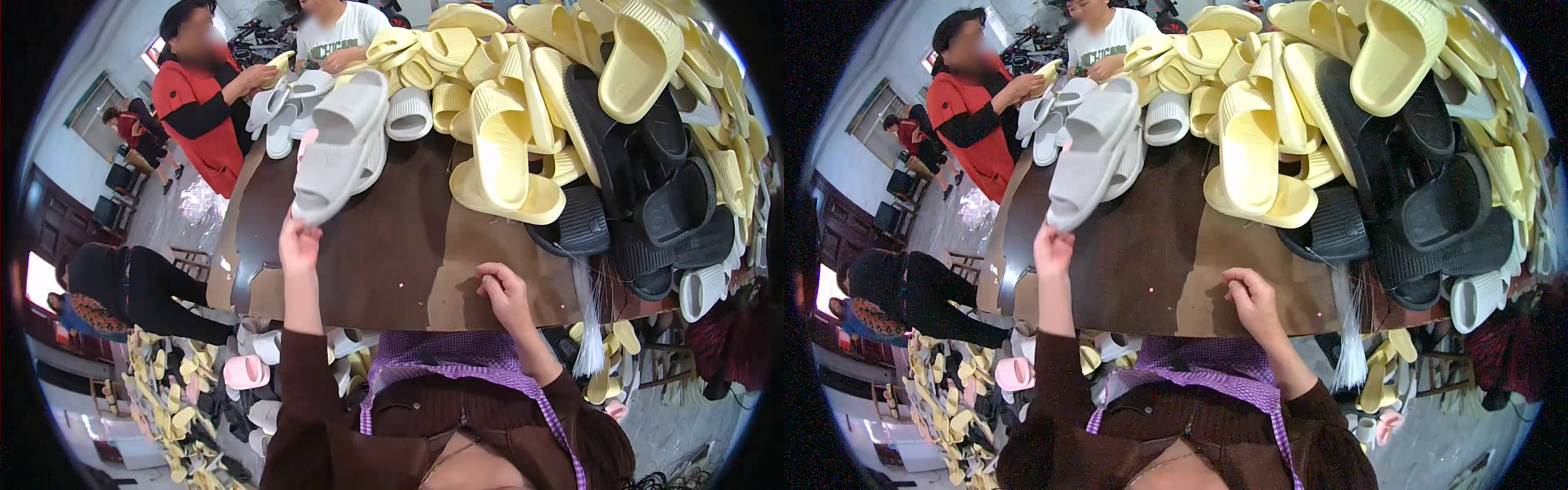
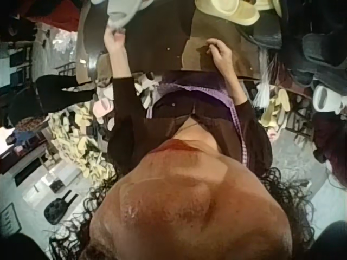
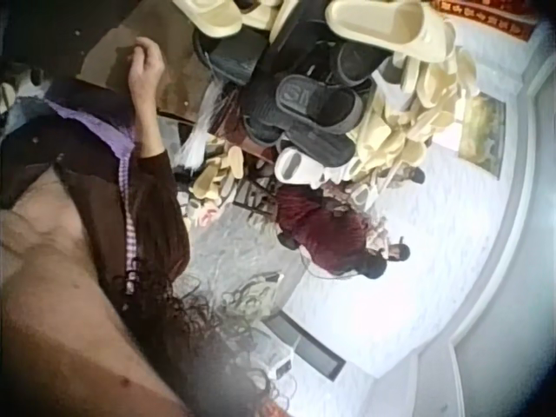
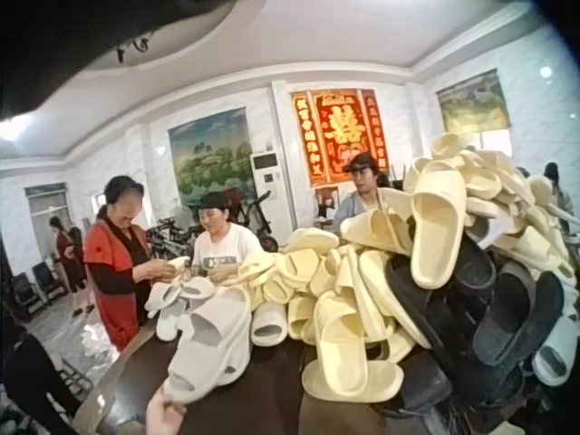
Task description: The person arranges slippers into pairs on the table and fastens them together with plastic ties by hand.
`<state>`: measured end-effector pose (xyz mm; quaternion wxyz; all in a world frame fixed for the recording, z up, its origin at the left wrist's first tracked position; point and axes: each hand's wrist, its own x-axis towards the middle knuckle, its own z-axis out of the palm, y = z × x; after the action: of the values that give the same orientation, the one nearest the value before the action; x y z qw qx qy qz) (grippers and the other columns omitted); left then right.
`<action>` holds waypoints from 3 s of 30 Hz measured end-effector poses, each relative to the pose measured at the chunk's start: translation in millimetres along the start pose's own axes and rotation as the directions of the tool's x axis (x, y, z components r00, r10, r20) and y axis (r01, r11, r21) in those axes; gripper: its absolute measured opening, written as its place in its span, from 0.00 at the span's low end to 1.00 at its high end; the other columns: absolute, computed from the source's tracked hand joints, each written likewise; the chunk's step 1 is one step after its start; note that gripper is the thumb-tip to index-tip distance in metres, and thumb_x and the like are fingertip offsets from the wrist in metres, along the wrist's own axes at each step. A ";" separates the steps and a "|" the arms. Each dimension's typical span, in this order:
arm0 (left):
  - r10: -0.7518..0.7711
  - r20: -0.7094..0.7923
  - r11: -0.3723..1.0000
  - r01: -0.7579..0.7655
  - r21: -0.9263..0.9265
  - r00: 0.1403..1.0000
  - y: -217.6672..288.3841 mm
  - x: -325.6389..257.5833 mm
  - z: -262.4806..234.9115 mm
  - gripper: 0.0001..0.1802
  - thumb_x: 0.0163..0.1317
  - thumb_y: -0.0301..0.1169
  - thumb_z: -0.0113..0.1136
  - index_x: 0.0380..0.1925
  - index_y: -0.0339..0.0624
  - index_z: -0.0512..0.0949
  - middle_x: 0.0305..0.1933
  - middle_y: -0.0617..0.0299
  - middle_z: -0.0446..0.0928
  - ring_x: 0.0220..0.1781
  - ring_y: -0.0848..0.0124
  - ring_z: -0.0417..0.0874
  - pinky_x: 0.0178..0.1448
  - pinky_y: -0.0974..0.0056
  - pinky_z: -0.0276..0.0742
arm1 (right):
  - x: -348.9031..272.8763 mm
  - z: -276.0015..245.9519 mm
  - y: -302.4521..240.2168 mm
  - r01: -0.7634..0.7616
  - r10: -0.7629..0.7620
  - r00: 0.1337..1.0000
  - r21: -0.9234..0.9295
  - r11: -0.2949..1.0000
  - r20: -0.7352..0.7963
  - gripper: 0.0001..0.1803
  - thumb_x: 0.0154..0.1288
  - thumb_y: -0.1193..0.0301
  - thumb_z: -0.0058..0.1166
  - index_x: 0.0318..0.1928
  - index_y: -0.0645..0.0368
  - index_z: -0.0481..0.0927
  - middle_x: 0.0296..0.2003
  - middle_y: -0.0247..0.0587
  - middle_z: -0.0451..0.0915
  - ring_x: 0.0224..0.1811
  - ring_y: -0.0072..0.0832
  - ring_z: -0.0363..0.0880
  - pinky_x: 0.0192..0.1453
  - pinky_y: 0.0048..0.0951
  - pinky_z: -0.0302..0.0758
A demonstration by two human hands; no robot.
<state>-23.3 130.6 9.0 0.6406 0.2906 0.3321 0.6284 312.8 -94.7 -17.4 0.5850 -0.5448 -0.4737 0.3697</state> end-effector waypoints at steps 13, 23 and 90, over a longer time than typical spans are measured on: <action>0.001 0.155 0.983 -0.029 0.181 0.988 -20.4 -143.0 -16.8 0.38 0.41 0.17 0.46 0.61 0.31 0.63 0.59 0.53 0.70 0.60 0.63 0.73 0.63 0.61 0.70 | 45.4 32.1 -62.5 0.020 -0.086 0.989 0.464 0.886 0.123 0.32 0.64 0.60 0.55 0.63 0.61 0.61 0.52 0.39 0.71 0.51 0.25 0.72 0.54 0.28 0.70; 0.161 0.090 0.951 -0.179 0.252 0.983 -5.1 -147.2 -18.2 0.30 0.53 0.13 0.47 0.60 0.30 0.64 0.59 0.52 0.70 0.59 0.66 0.73 0.62 0.63 0.69 | 54.4 42.0 -70.9 0.011 -0.024 1.000 0.517 0.856 0.019 0.24 0.68 0.68 0.48 0.61 0.61 0.62 0.47 0.38 0.73 0.43 0.22 0.74 0.46 0.27 0.75; 0.067 0.373 0.743 -0.296 0.600 0.925 -84.3 -197.8 108.0 0.12 0.64 0.19 0.47 0.47 0.29 0.71 0.48 0.55 0.74 0.50 0.70 0.74 0.56 0.67 0.69 | -37.5 -95.7 -16.4 -0.363 -0.048 0.923 -0.904 0.227 -0.382 0.11 0.60 0.69 0.52 0.43 0.58 0.78 0.36 0.47 0.80 0.36 0.45 0.79 0.37 0.40 0.77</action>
<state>115.7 -65.5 20.2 0.4816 0.6249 0.3863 0.4779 392.6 -159.9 -2.9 0.1546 -0.8861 -0.4353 -0.0385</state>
